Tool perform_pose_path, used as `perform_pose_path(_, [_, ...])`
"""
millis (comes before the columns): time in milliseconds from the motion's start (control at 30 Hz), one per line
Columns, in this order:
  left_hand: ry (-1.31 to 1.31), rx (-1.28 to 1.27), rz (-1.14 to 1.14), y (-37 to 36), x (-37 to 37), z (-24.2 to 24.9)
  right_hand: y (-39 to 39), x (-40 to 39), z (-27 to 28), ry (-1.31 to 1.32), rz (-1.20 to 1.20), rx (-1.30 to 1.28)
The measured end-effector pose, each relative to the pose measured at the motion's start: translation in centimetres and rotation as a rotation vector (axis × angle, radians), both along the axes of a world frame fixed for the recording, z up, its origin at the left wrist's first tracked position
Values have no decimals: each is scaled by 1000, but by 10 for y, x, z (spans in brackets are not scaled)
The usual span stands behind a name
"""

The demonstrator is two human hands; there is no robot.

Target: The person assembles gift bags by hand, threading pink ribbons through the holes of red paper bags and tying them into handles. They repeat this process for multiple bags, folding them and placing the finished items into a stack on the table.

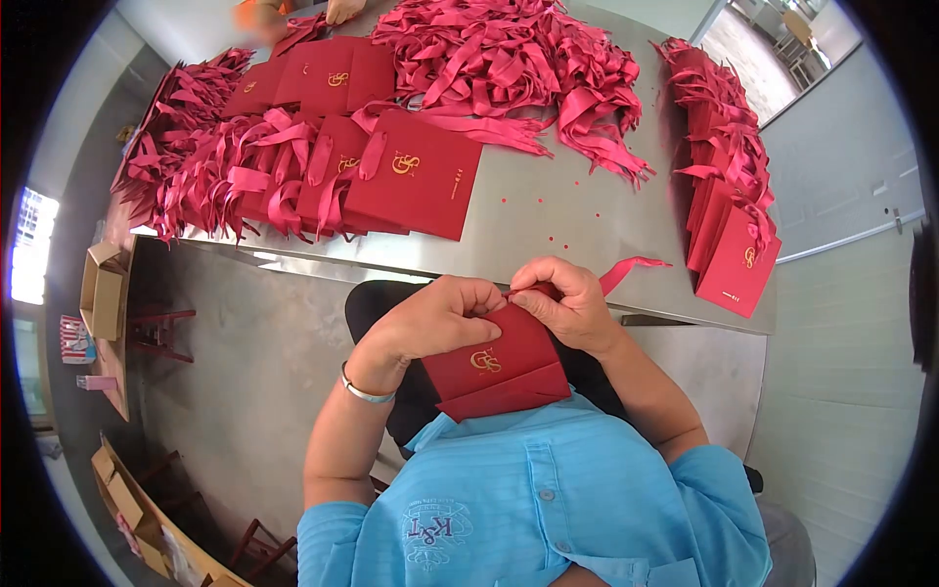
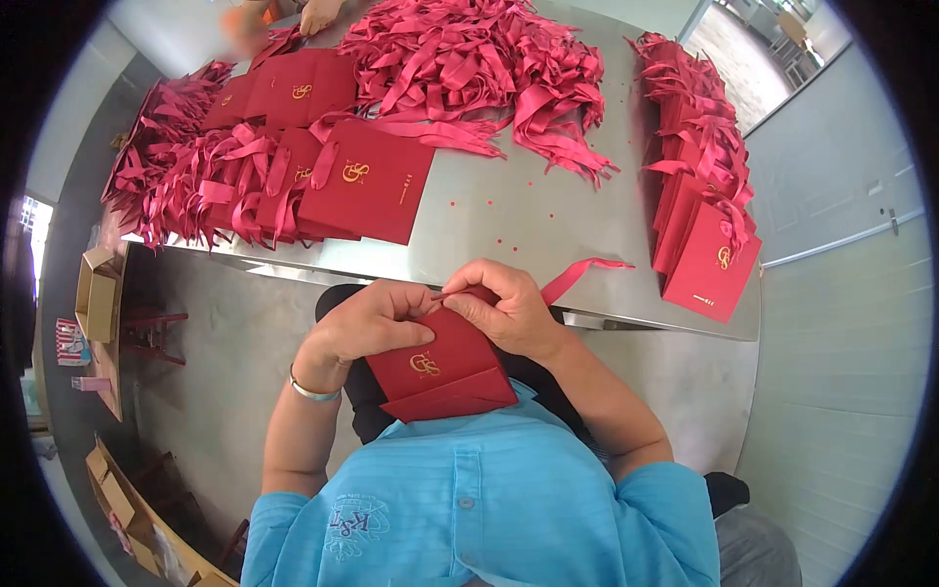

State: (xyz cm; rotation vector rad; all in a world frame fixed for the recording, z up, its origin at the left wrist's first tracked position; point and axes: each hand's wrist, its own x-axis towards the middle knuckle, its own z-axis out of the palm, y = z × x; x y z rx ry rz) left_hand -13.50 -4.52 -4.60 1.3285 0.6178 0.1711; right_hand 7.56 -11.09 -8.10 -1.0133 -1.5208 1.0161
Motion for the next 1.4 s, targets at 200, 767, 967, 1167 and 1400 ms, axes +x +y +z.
perform_pose_path(200, [10,-135,44,-2,-3,2,-1,-5,-13,93,-3,-13])
perform_pose_path(767, [-62,-242,122,-5,-11,-4,0,-13,-19,143,6,-6])
perform_pose_path(967, [-62,-253,163,-7,-11,-6,0,-15,-24,168,-28,-43])
perform_pose_path(1167, [-99,-235,112,-6,-12,-8,-1,-18,-22,163,-22,3])
perform_pose_path(1400, [2,-258,263,-12,-9,7,-1,-16,-25,140,-41,6])
